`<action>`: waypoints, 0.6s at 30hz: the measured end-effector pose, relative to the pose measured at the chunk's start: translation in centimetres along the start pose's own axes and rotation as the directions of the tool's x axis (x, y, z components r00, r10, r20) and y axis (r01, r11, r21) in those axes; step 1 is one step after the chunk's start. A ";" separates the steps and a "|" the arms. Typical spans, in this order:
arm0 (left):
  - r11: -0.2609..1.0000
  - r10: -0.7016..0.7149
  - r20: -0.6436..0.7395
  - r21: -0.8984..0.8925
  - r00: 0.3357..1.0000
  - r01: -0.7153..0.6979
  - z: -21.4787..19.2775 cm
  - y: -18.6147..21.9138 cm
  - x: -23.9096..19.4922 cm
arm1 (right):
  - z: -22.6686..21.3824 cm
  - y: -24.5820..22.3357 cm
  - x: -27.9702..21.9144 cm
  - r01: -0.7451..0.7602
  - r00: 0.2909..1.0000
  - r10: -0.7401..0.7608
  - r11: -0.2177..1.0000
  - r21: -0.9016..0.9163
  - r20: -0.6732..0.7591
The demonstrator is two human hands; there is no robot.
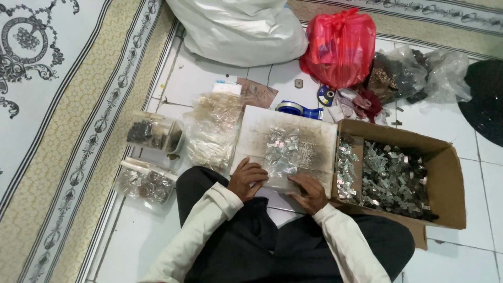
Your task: The person sits on the floor and sorts small metallic parts from a cardboard box into a clear plastic bag. They place the bag on a white board, seal it, and then return to the box to continue sorting additional parts.
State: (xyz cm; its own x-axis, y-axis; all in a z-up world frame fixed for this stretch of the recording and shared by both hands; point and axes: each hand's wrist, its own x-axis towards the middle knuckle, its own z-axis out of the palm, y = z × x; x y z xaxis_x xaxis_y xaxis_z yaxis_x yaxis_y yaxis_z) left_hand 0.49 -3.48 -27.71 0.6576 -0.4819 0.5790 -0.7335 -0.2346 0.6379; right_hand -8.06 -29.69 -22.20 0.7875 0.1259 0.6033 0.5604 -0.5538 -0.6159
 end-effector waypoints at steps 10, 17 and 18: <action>0.980 -0.187 0.000 -0.061 0.982 0.187 0.2 1.2 1.1 | 0.4 3.4 -1.9 -0.242 0.966 0.248 0.967 0.080 -0.078; 0.929 -0.366 -0.070 0.023 0.928 0.368 1.7 2.0 2.0 | 2.0 0.4 0.0 -0.536 0.832 0.524 0.844 -0.019 -0.182; 0.918 -0.385 -0.094 0.062 0.918 0.391 2.0 1.8 2.0 | 1.9 -0.6 0.8 -0.595 0.796 0.576 0.800 -0.072 -0.186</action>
State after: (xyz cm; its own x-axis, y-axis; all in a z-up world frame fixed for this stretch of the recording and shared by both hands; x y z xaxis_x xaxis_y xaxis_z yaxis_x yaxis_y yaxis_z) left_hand 0.13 -6.60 -26.39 0.9024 -0.2725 0.3338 -0.4266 -0.4562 0.7809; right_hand -7.27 -27.70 -22.25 0.9019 -0.3717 0.2200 -0.0391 -0.5775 -0.8154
